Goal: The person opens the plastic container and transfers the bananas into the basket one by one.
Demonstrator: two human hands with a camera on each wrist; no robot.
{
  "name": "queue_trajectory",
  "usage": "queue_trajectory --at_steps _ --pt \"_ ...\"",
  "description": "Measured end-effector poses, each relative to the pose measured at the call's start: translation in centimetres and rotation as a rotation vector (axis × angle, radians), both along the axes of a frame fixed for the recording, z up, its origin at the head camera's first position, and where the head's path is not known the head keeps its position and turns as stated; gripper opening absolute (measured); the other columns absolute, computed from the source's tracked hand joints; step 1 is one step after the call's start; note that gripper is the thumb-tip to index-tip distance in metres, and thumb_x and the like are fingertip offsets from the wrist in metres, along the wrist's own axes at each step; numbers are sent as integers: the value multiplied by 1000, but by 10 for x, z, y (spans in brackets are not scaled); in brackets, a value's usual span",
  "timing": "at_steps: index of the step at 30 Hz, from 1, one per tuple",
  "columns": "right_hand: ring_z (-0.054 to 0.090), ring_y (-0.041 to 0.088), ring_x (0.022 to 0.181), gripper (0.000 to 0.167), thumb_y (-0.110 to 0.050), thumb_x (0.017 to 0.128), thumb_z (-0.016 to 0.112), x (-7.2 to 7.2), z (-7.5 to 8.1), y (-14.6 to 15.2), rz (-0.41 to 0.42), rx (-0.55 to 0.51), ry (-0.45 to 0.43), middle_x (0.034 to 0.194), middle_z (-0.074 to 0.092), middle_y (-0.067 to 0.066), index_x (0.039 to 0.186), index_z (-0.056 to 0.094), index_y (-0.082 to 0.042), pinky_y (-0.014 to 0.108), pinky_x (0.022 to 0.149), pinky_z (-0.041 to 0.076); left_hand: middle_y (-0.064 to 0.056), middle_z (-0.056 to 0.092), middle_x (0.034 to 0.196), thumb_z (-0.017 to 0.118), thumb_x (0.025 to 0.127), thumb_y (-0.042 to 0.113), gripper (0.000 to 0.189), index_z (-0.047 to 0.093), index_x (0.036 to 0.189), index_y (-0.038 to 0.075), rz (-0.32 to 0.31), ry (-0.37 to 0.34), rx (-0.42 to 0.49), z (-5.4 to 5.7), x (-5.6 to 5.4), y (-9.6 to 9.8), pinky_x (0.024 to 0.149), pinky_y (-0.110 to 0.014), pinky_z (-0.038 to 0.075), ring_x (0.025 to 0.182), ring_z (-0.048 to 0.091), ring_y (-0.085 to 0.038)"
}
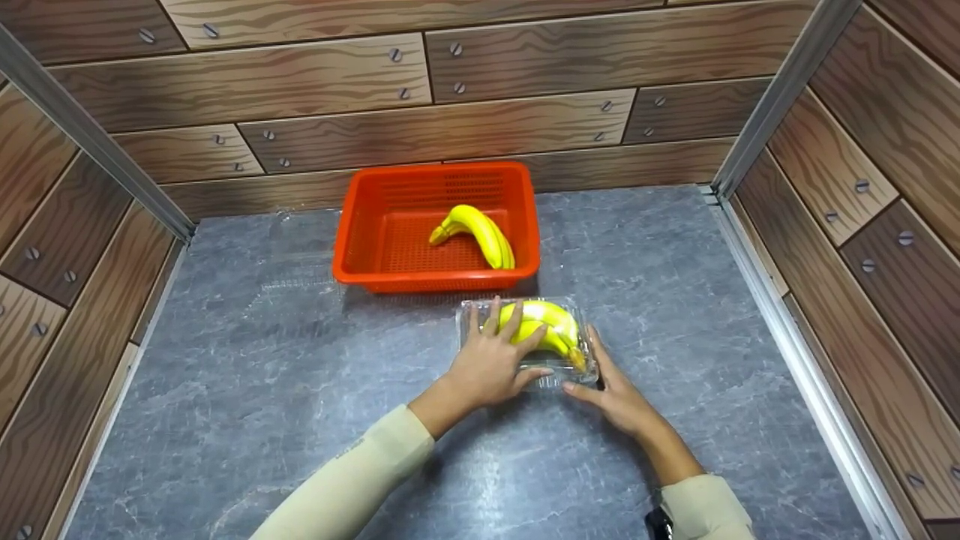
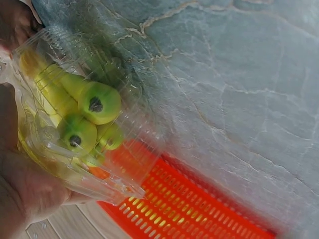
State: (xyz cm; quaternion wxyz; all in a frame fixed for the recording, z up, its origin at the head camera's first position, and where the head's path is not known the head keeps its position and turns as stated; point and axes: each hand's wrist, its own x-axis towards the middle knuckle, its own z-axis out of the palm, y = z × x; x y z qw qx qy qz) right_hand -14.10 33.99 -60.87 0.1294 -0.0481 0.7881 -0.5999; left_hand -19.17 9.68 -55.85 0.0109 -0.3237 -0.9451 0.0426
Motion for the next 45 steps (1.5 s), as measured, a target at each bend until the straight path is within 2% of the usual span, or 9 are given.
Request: queue_trajectory --at_steps 11,16,21,27,31,39,45 --pt "-17 50 164 107 -14 98 71 -1 2 2 -11 17 -25 180 -17 18 173 -6 -18 76 126 -14 -12 29 178 15 102 81 75 31 167 45 0 -28 -6 1 -2 1 127 -76 25 162 29 -50" --pt "-18 50 164 104 -14 100 68 0 2 3 7 10 -20 179 -17 20 173 -5 -19 77 125 -16 -11 33 176 18 103 80 73 35 165 46 24 -64 68 6 -6 0 126 -75 27 161 31 -49" --pt "-14 48 164 99 -14 103 65 2 2 3 40 -17 -35 180 -14 20 173 -6 -19 73 128 -13 -9 33 176 21 101 83 75 35 165 47 61 -100 108 10 -8 0 128 -73 26 162 31 -46" --pt "-7 50 165 99 -19 102 67 4 3 5 22 42 -27 180 -7 23 174 -1 -19 74 129 -6 -10 30 177 22 100 85 77 32 166 46 41 -87 77 7 -6 0 128 -74 25 163 28 -46" --pt "-7 52 165 99 -19 102 67 3 3 6 17 53 -12 180 -8 24 174 -2 -17 76 128 -6 -9 30 178 22 99 86 78 32 166 47 42 -76 74 7 -6 0 128 -73 26 163 29 -46" --pt "-15 54 163 100 -15 101 68 1 2 5 4 44 23 179 -15 23 173 -2 -14 78 126 -12 -8 28 178 32 93 91 85 31 166 47 29 -87 68 10 -5 -3 128 -73 26 163 29 -46" --pt "-11 54 164 102 -15 100 70 1 2 4 -5 65 19 179 -13 25 173 -2 -13 78 127 -8 -8 29 178 40 90 92 89 36 165 44 26 -85 115 11 -3 -8 130 -71 26 164 28 -45"
